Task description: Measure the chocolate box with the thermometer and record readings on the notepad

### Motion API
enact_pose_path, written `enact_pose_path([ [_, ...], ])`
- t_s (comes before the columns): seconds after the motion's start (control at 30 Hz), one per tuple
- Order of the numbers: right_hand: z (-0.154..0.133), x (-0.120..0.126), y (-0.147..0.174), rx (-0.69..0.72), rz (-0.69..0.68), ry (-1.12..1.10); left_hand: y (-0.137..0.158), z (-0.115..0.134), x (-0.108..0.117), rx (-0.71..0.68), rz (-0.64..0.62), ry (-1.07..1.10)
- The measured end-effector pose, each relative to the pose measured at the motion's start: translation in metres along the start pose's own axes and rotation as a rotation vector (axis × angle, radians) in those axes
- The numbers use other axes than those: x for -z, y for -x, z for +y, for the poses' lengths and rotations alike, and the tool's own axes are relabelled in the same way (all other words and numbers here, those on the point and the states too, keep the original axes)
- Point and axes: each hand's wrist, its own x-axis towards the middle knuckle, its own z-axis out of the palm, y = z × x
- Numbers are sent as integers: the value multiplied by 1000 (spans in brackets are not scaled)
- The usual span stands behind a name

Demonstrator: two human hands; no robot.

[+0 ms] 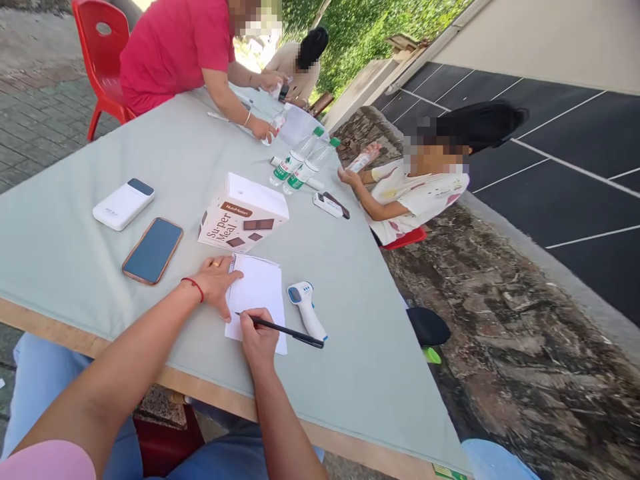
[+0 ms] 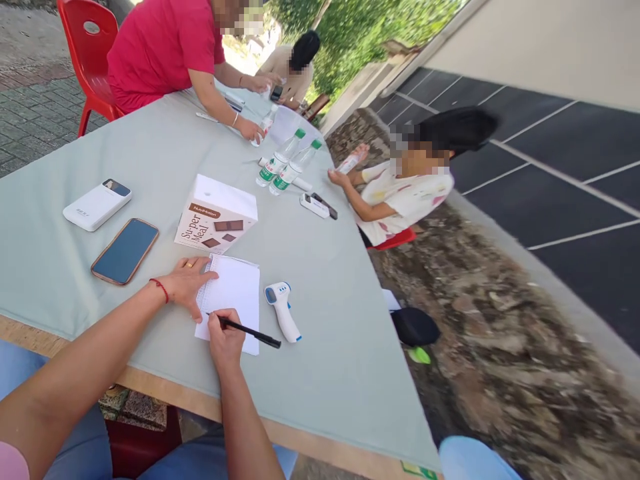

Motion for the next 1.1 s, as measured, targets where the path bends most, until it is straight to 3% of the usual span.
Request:
enact_pose_path([
  [0.37, 4, -1, 1, 32, -99, 77, 0, -1, 1, -9, -17, -12],
  [1.1, 5, -1, 1, 47, -142, 127, 1, -1, 2, -3, -27, -4],
])
